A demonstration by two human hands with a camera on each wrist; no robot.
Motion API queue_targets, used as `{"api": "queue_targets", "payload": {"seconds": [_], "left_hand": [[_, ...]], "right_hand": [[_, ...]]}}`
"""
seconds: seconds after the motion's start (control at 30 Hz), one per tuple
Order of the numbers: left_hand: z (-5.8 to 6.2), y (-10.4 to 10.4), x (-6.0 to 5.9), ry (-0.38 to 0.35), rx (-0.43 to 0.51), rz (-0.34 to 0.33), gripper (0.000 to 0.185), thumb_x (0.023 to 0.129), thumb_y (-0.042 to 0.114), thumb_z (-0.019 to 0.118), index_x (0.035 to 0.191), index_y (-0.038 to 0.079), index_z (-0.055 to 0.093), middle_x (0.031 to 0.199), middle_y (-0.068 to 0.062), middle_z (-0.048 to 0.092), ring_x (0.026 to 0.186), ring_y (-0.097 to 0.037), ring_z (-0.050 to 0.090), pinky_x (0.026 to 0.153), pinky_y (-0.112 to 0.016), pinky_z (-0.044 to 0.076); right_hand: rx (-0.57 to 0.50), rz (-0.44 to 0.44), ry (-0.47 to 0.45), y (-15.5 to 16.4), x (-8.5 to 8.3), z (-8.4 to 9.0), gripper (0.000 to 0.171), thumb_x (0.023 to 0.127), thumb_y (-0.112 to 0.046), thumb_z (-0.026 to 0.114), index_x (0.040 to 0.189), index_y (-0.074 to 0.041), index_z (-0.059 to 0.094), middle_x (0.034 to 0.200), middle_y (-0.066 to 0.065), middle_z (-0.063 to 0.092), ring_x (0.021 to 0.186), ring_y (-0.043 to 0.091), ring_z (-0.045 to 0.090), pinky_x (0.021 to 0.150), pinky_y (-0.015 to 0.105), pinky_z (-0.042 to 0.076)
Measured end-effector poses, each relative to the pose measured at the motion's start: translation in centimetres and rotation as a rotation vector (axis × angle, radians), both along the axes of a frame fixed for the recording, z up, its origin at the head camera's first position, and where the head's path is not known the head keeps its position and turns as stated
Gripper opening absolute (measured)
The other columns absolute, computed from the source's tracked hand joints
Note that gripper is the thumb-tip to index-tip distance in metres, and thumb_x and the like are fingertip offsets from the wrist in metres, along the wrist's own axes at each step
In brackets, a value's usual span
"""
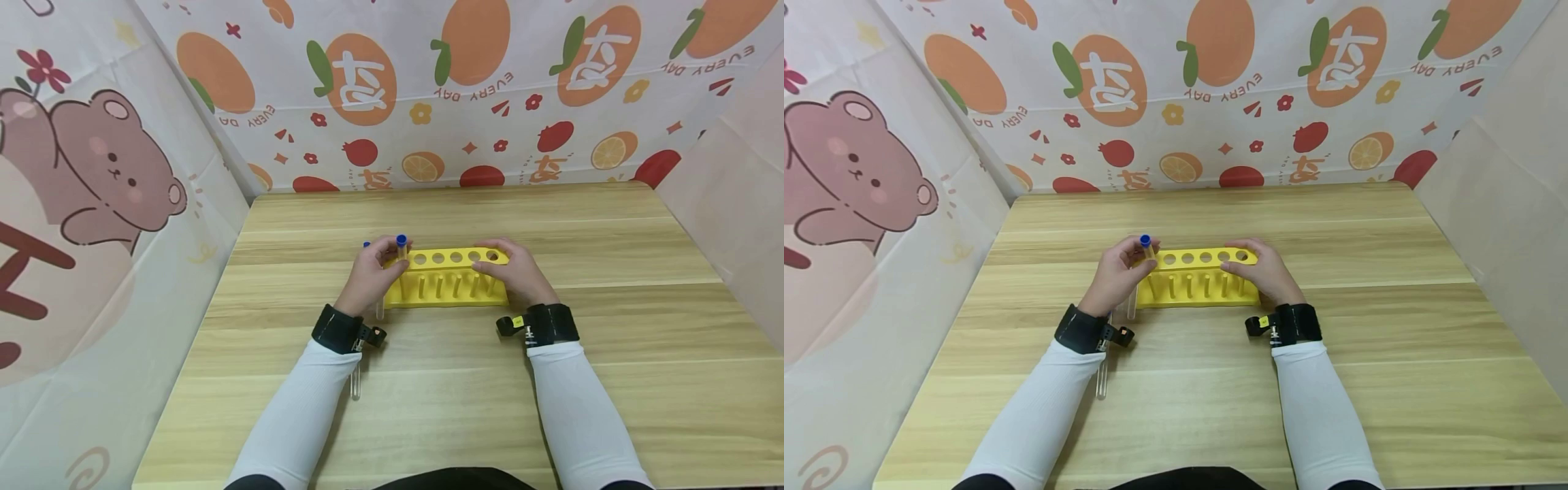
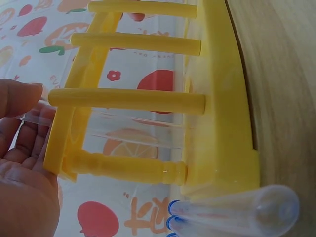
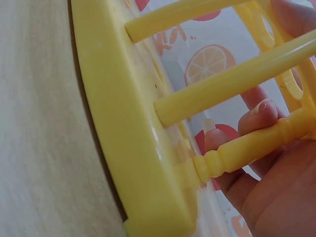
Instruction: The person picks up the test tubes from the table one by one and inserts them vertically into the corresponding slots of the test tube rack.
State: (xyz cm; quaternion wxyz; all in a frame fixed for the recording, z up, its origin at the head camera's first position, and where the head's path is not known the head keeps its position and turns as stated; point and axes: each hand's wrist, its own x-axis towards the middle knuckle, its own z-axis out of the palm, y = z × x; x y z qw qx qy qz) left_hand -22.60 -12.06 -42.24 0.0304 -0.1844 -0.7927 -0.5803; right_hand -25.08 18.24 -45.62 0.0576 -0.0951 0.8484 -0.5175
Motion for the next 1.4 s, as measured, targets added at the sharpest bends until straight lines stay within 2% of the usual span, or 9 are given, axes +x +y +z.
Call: {"api": "queue_targets", "payload": {"seconds": [0.17, 0.47, 0.63, 0.73, 0.9, 1.07, 1.23, 1.4], "left_hand": [[0.2, 0.1, 0.1, -0.012, 0.005, -0.001, 0.034, 0.091, 0.002, 0.066, 0.124, 0.008, 0.062, 0.122, -0.006, 0.064, 0.114, -0.02, 0.06, 0.101, -0.037, 0.05], [0.7, -0.3, 0.0, -0.085, 0.118, -0.029, 0.064, 0.082, -0.016, 0.052, 0.142, 0.005, 0.046, 0.136, -0.014, 0.055, 0.126, -0.027, 0.053, 0.11, -0.035, 0.042], [1.2, -1.0, 0.2, -0.078, 0.114, -0.035, 0.067, 0.08, -0.018, 0.048, 0.144, 0.003, 0.042, 0.144, -0.015, 0.049, 0.135, -0.025, 0.046, 0.115, -0.036, 0.035], [1.7, -1.7, 0.1, -0.047, 0.086, -0.011, 0.065, 0.082, -0.016, 0.048, 0.143, 0.005, 0.044, 0.143, -0.012, 0.051, 0.135, -0.022, 0.046, 0.115, -0.037, 0.036], [2.6, -3.4, 0.2, -0.011, -0.006, 0.079, 0.054, 0.089, -0.004, 0.056, 0.14, 0.01, 0.05, 0.136, -0.01, 0.056, 0.128, -0.024, 0.052, 0.108, -0.046, 0.043], [2.9, -4.9, 0.8, -0.056, -0.182, 0.136, 0.047, 0.092, 0.012, 0.064, 0.138, 0.014, 0.053, 0.134, -0.006, 0.058, 0.122, -0.026, 0.053, 0.102, -0.049, 0.047], [2.2, -6.5, 1.4, -0.131, -0.388, 0.136, 0.049, 0.092, 0.016, 0.066, 0.139, 0.009, 0.051, 0.137, -0.013, 0.054, 0.118, -0.03, 0.053, 0.094, -0.048, 0.051], [1.3, -8.2, 1.9, -0.232, -0.545, 0.112, 0.053, 0.092, 0.018, 0.066, 0.141, 0.004, 0.048, 0.138, -0.021, 0.05, 0.114, -0.038, 0.056, 0.089, -0.05, 0.053]], "right_hand": [[-0.014, 0.002, -0.01, 0.0, 0.1, 0.2, 0.058, 0.081, -0.052, 0.076, 0.13, -0.025, 0.062, 0.141, 0.0, 0.052, 0.13, 0.029, 0.048, 0.108, 0.055, 0.039], [-0.02, 0.016, -0.015, -0.1, 0.4, 0.3, 0.063, 0.08, -0.053, 0.077, 0.132, -0.022, 0.061, 0.146, 0.002, 0.048, 0.134, 0.033, 0.045, 0.104, 0.053, 0.044], [-0.025, 0.014, -0.011, -0.1, 0.4, 0.1, 0.066, 0.079, -0.053, 0.077, 0.134, -0.02, 0.06, 0.146, 0.001, 0.048, 0.134, 0.034, 0.045, 0.104, 0.053, 0.045], [-0.017, 0.012, -0.006, -0.1, 0.2, 0.0, 0.065, 0.079, -0.053, 0.077, 0.133, -0.021, 0.06, 0.146, 0.0, 0.048, 0.134, 0.033, 0.045, 0.105, 0.053, 0.044], [-0.004, 0.01, -0.003, 0.1, 0.1, 0.1, 0.062, 0.079, -0.055, 0.076, 0.132, -0.025, 0.061, 0.146, 0.001, 0.048, 0.134, 0.032, 0.044, 0.106, 0.054, 0.041], [-0.007, 0.011, -0.001, 0.1, 0.1, 0.3, 0.062, 0.08, -0.054, 0.076, 0.132, -0.025, 0.06, 0.147, 0.001, 0.048, 0.135, 0.032, 0.044, 0.107, 0.055, 0.041], [-0.015, 0.016, 0.002, 0.0, 0.2, 0.4, 0.063, 0.08, -0.053, 0.076, 0.133, -0.022, 0.06, 0.147, 0.002, 0.048, 0.135, 0.033, 0.044, 0.107, 0.055, 0.041], [-0.018, 0.023, 0.009, 0.0, 0.2, 0.4, 0.063, 0.08, -0.052, 0.076, 0.133, -0.022, 0.06, 0.145, 0.001, 0.049, 0.135, 0.03, 0.042, 0.107, 0.054, 0.04]]}}
